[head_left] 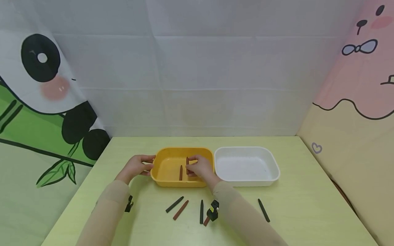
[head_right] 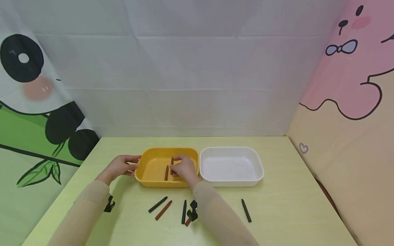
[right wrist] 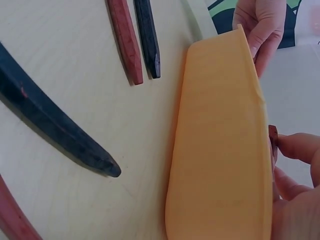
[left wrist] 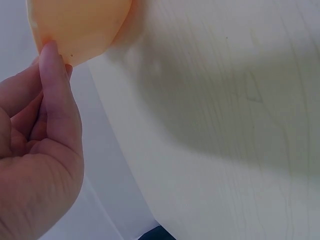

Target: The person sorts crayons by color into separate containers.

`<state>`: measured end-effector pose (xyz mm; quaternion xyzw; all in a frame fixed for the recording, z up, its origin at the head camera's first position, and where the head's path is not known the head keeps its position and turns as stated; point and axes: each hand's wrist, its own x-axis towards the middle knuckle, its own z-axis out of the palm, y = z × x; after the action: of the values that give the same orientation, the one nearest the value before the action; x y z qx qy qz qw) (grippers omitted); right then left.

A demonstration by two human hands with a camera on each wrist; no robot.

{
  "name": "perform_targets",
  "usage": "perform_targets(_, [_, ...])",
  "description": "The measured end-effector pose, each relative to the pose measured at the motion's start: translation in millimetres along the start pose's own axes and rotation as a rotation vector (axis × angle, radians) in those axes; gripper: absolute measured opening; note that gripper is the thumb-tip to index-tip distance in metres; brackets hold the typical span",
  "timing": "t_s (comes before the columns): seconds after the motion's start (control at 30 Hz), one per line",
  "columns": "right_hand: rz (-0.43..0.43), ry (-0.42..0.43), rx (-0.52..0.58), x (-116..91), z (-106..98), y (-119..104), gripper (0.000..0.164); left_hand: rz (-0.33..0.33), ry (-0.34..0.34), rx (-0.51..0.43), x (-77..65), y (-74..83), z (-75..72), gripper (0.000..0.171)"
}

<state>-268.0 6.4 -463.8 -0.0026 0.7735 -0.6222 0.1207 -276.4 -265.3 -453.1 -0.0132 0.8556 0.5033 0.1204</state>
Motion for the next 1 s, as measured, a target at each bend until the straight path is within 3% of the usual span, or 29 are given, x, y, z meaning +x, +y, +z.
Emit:
perform_targets(0.23, [0.004, 0.005, -0.034, -1.6, -1.0, 1.5, 0.038, 0.004, -0.004, 0.002, 1.0, -2.2, -0.2, 0.049])
perform_targets(0.57, [0.004, -0.019, 0.051, -7.2, -8.2, -0.7, 0.041, 0.004, -0.013, 0.005, 0.4, -2.6, -0.2, 0.049])
perform_targets(1.0, [-0.116, -0.122, 0.023, -35.9, -34.5, -10.6, 0.04, -0.004, -0.006, 0.02, 0.4, -0.1, 0.1, 0.049])
